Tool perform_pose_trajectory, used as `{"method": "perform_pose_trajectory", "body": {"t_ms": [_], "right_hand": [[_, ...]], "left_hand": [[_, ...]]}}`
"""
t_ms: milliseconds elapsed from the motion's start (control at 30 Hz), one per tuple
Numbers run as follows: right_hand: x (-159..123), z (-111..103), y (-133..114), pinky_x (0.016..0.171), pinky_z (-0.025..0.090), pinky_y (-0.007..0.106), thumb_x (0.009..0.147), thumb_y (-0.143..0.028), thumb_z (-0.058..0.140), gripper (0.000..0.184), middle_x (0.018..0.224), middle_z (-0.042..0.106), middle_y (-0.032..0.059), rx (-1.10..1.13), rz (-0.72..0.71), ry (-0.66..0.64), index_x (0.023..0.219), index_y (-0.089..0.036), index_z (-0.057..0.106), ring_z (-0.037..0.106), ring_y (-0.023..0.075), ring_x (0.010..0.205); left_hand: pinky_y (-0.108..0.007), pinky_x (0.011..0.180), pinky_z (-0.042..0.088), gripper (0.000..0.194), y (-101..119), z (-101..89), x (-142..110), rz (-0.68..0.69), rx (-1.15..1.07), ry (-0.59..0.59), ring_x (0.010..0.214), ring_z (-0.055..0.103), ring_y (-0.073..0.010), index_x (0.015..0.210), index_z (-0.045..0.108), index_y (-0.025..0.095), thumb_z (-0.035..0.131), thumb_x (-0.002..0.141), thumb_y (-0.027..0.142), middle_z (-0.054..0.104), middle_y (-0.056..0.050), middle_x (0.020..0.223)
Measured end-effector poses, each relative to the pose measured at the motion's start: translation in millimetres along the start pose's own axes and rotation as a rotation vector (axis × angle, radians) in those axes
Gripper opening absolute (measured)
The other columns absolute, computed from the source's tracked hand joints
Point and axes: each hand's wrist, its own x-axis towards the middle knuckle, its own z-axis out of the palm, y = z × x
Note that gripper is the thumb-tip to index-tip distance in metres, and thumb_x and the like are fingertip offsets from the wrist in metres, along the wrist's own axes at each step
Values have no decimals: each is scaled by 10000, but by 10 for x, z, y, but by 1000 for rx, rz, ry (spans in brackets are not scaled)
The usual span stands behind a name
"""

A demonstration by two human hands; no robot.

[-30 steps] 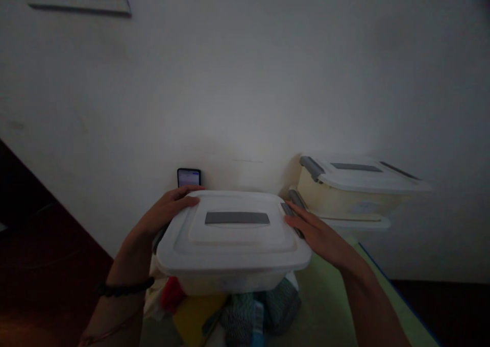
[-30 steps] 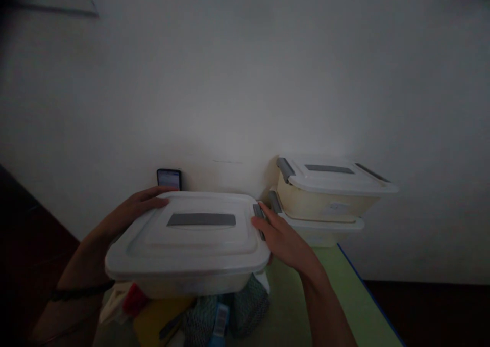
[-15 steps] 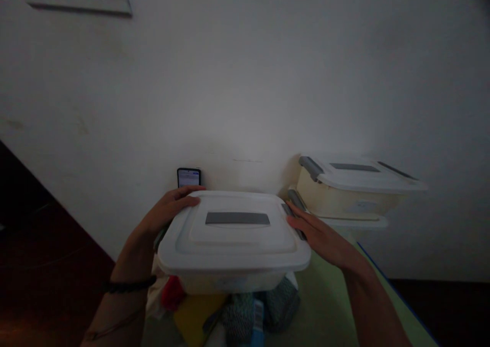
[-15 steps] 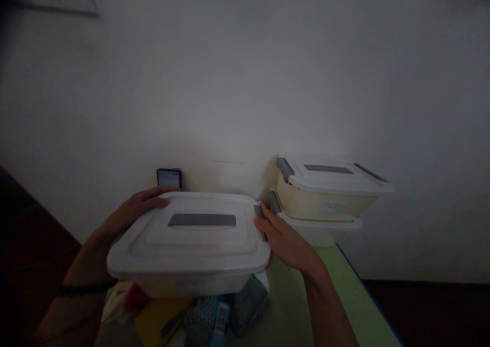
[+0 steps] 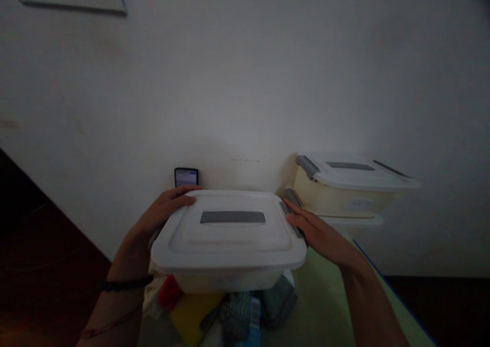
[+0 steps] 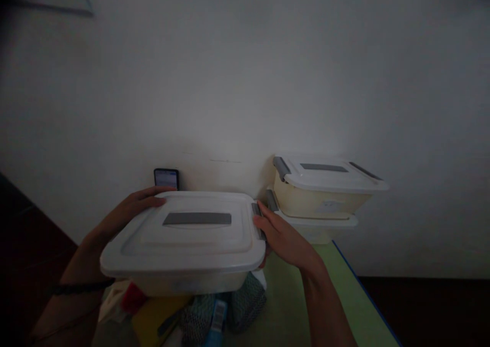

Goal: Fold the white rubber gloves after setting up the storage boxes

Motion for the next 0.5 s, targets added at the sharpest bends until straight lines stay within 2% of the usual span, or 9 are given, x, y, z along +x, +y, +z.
{"method": "perform_pose_trajectory", "body": {"t_ms": [133,233,367,433,500], "right_hand": [[31,-23,18,1068,390,476,881,-405,432,471,1409,526,77,42,-54,10,1252,-187,621,450,299,1326],[44,-47,7,905,530,408,875,-336,405,387,1279,641,49,46,-108,5,1074,-226,717,574,275,1202],[-22,-122,-48,723,567,348,891,-356,397,390,948,759,77,-155,-126,-42,979,-196,742,709,242,873],[-89,-160,-103,668,550,353,909,-366,397,406,709,744,66,-325,-120,43,1058,-169,719,704,231,669],[-159,-171,-178,602,528,350,912,-362,418,413,600,703,45,-425,-95,261,1165,-152,669,672,226,560]], "left_hand": [[-282,680,498,494,-35,-37,34,0,45,28,822,642,-238,1101,666,158,647,658,376,724,-50,945],[-294,690,505,497,-41,-56,25,10,65,42,833,643,-250,1096,665,154,629,655,381,730,-56,955],[-288,697,510,460,-8,-30,7,-3,67,48,845,644,-248,1058,681,178,648,650,387,730,-44,961],[-280,693,511,445,6,-1,13,-9,50,49,841,646,-241,1041,686,184,665,642,381,729,-39,949],[-276,676,513,448,10,27,24,-10,29,44,816,649,-233,1045,681,184,675,640,375,726,-38,941]]}}
